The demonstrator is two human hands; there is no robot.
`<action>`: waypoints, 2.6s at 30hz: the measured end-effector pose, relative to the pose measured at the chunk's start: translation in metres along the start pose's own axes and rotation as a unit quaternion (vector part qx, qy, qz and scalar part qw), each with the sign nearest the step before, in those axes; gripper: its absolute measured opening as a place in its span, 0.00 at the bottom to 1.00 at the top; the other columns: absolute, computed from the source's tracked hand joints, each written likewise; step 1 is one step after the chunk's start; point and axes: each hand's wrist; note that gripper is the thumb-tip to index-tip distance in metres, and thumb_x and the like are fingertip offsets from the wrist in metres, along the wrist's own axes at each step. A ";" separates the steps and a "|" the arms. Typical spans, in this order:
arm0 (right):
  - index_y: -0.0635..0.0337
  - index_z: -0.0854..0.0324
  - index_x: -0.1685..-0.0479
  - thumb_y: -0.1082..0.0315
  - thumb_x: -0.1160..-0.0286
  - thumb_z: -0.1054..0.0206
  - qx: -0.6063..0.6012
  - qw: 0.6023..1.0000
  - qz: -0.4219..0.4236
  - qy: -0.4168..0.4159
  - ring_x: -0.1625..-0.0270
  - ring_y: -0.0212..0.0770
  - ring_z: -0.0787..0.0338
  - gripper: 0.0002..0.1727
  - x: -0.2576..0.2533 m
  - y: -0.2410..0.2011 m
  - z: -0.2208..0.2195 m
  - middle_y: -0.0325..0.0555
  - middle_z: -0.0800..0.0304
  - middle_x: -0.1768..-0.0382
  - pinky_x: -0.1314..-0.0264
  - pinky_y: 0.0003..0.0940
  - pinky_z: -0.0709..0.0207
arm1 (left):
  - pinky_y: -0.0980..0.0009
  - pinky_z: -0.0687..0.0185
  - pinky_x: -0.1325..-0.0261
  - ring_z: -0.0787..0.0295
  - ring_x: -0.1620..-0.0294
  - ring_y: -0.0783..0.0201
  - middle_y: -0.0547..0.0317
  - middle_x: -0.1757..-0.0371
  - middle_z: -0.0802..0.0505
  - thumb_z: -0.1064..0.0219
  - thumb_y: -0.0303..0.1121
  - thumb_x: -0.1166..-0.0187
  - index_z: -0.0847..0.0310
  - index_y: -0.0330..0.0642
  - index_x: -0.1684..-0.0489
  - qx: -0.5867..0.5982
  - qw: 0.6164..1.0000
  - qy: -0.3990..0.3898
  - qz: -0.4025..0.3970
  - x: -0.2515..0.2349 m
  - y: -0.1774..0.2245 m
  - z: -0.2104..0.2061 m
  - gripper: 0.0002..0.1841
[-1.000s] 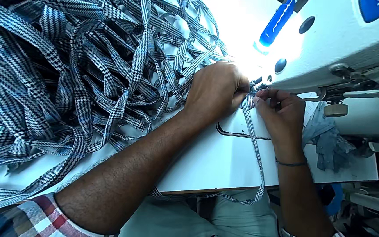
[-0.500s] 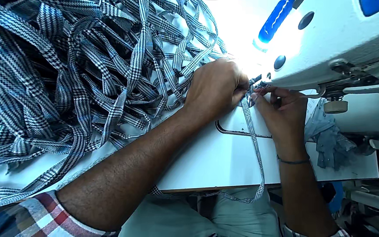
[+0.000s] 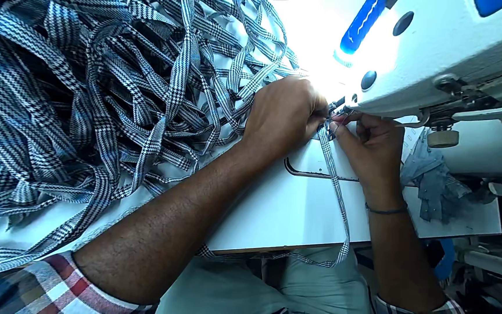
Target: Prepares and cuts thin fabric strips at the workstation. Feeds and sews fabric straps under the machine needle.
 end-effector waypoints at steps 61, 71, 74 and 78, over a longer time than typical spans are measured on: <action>0.60 0.14 0.65 0.75 0.34 0.29 -0.001 0.998 0.070 -0.005 0.59 0.15 0.17 0.02 -0.006 0.008 -0.009 0.33 0.09 0.63 0.56 0.13 0.25 | 0.54 0.21 0.58 0.10 0.55 0.58 0.60 0.62 0.08 0.33 0.41 0.20 0.08 0.53 0.64 -0.021 1.000 0.001 -0.009 0.000 0.001 -0.001 0.08; 0.56 0.14 0.65 0.70 0.35 0.30 0.059 0.997 0.049 -0.024 0.60 0.19 0.19 0.03 0.005 0.005 0.010 0.32 0.11 0.64 0.57 0.17 0.30 | 0.53 0.21 0.57 0.10 0.54 0.59 0.61 0.61 0.08 0.32 0.38 0.21 0.08 0.54 0.62 -0.017 1.000 -0.014 0.001 -0.001 0.002 0.002 0.06; 0.54 0.15 0.66 0.70 0.36 0.31 0.078 0.995 0.050 -0.033 0.61 0.23 0.21 0.02 0.011 0.007 0.018 0.33 0.14 0.66 0.60 0.20 0.32 | 0.53 0.20 0.57 0.10 0.54 0.59 0.61 0.60 0.07 0.32 0.38 0.22 0.08 0.54 0.61 -0.016 1.000 -0.013 0.004 -0.001 0.001 0.001 0.06; 0.55 0.14 0.64 0.69 0.34 0.31 0.075 0.996 0.049 -0.024 0.62 0.22 0.21 0.03 0.012 0.009 0.021 0.33 0.13 0.65 0.61 0.19 0.32 | 0.53 0.20 0.57 0.10 0.54 0.61 0.63 0.60 0.07 0.31 0.38 0.22 0.08 0.55 0.62 -0.011 1.000 -0.011 0.005 -0.001 0.001 0.002 0.06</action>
Point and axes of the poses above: each hand's wrist, its own x-axis away from the middle knuckle, its own z-axis out of the back of the hand, y = z × x
